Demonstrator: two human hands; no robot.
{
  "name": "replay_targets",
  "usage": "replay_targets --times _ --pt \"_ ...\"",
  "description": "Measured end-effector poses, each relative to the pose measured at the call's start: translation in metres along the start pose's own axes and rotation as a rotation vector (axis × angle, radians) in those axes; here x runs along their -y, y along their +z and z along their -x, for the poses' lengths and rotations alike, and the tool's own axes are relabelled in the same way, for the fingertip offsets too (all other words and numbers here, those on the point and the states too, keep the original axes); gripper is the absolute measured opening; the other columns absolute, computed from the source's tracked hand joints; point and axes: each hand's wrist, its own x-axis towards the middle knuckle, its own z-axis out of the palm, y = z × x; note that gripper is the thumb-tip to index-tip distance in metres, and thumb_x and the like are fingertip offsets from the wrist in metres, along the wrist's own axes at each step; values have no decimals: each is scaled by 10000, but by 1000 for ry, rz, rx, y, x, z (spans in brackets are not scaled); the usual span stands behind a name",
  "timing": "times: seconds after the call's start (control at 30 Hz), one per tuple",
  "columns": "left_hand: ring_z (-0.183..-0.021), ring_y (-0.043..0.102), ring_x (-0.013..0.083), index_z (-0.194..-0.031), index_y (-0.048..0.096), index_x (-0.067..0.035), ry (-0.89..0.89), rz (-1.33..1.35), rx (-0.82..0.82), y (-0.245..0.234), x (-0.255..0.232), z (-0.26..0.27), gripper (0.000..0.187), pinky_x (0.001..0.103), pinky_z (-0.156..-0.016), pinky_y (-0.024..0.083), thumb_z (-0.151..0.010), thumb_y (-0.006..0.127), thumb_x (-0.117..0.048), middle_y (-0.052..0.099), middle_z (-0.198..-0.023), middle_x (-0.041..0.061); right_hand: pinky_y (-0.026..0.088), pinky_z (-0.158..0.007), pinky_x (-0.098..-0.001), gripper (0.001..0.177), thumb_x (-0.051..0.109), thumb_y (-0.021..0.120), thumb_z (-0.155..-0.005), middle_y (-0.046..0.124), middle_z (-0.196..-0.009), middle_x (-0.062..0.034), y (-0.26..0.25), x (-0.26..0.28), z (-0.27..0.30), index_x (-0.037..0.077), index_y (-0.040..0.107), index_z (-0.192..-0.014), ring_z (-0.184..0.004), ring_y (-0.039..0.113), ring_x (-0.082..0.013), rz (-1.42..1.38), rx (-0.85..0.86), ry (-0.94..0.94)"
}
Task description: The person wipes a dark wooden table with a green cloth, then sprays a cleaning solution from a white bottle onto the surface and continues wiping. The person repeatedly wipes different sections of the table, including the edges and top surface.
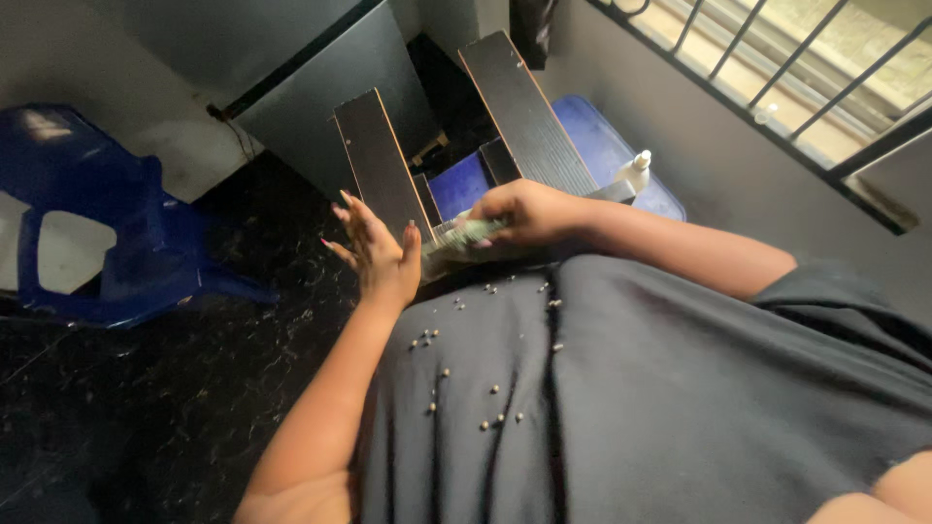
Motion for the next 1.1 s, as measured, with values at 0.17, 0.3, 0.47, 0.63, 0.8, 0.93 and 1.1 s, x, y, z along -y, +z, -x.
replay_targets --times 0.17,0.3,0.47,0.63,0.8,0.93,1.1 --pt "-1584 295 421 -1650 -57 -45 511 607 222 -24 -39 -4 1216 468 -1288 278 -887 570 -754 128 -1744 224 442 -1157 -369 556 251 657 -1026 615 -1448 -119 -25 22 -4 79 477 -1522 -1361 563 -220 -741 43 -71" --pt "-1558 293 417 -1663 158 -152 715 445 359 -23 -50 -6 1086 465 -1241 320 -855 775 -533 194 -1717 199 481 -1111 -403 631 332 659 -980 605 -1450 -125 -49 21 19 108 447 -1531 -1355 575 -255 -611 -74 43" --pt "-1520 452 310 -1591 443 -259 532 335 520 -6 -42 0 754 466 -1260 328 -930 712 -503 476 -1632 117 413 -1111 -444 593 378 715 -951 579 -1442 -183 -47 -25 48 80 563 -1439 -1354 523 -335 264 -377 149" --pt "-1505 403 348 -1564 445 -239 686 235 537 6 -52 -12 802 604 -1241 131 -888 713 -576 448 -1604 157 413 -1131 -383 496 381 682 -1016 636 -1384 -163 -35 -65 58 76 611 -1400 -1346 568 -280 79 -664 207" --pt "-1484 313 431 -1560 427 -219 828 291 590 22 -81 -22 863 572 -1182 210 -857 715 -629 358 -1596 245 469 -1026 -344 490 380 696 -976 676 -1334 -128 -40 -69 54 92 630 -1367 -1219 606 -274 -136 -612 393" --pt "-1450 471 361 -1535 501 -283 762 287 568 15 -75 -22 728 554 -1211 310 -897 701 -571 517 -1554 154 464 -1045 -371 550 406 733 -907 632 -1391 -125 -42 -71 60 100 621 -1350 -1317 589 -251 -10 -602 415" --pt "-1371 584 302 -1512 523 -281 723 416 533 -11 -29 -7 663 432 -1162 470 -898 766 -342 622 -1460 109 304 -1201 -503 571 391 773 -906 543 -1515 -184 -38 -78 73 72 629 -1358 -1512 356 -397 209 -630 265"
